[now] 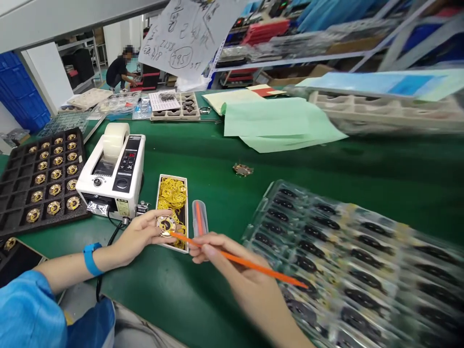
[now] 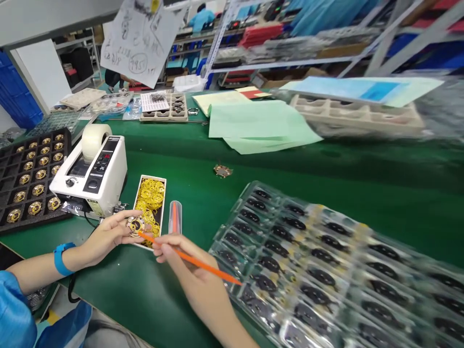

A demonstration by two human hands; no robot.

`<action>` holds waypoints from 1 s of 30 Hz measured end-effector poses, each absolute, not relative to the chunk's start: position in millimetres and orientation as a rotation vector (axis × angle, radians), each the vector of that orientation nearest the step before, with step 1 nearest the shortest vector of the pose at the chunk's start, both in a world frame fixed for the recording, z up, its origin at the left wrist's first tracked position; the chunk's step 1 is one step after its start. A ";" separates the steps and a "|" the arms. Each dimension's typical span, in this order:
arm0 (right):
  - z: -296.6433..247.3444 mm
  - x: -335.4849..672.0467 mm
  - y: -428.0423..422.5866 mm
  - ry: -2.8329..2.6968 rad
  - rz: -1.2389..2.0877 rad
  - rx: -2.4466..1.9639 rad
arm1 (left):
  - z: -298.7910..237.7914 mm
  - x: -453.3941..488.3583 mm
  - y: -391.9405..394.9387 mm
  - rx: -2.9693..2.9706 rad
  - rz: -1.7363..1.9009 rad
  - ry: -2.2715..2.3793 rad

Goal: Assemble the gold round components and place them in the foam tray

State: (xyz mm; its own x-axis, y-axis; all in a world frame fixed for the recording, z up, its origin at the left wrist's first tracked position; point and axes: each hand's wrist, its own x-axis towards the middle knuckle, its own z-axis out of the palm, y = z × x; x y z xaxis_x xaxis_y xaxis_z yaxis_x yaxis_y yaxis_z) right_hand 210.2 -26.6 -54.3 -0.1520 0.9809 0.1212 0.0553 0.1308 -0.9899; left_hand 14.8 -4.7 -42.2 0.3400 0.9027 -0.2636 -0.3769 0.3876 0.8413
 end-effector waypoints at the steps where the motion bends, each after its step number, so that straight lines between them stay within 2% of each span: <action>1: -57.7 207.9 -29.3 -1.443 1.165 -1.084 | -43.5 14.3 -6.2 0.771 0.954 0.809; 8: -61.1 202.8 -31.4 -1.660 0.907 -0.873 | -44.7 9.9 -13.7 0.823 0.934 0.763; 13: -66.9 215.6 -27.2 -2.145 0.343 -0.538 | -37.6 5.2 -13.8 0.796 0.850 0.817; 17: -71.8 222.1 -29.6 -2.357 0.024 -0.500 | -37.5 5.2 -11.6 0.760 0.850 0.820; 20: -69.2 220.3 -31.7 -2.299 0.031 -0.536 | -38.3 7.2 -11.3 0.724 0.877 0.804; 26: -65.6 204.4 -35.6 -1.846 0.355 -0.814 | -40.1 9.8 -16.2 0.705 0.846 0.762; 30: -65.6 196.0 -35.0 -1.777 0.438 -0.843 | -43.9 9.9 -18.8 0.720 0.816 0.752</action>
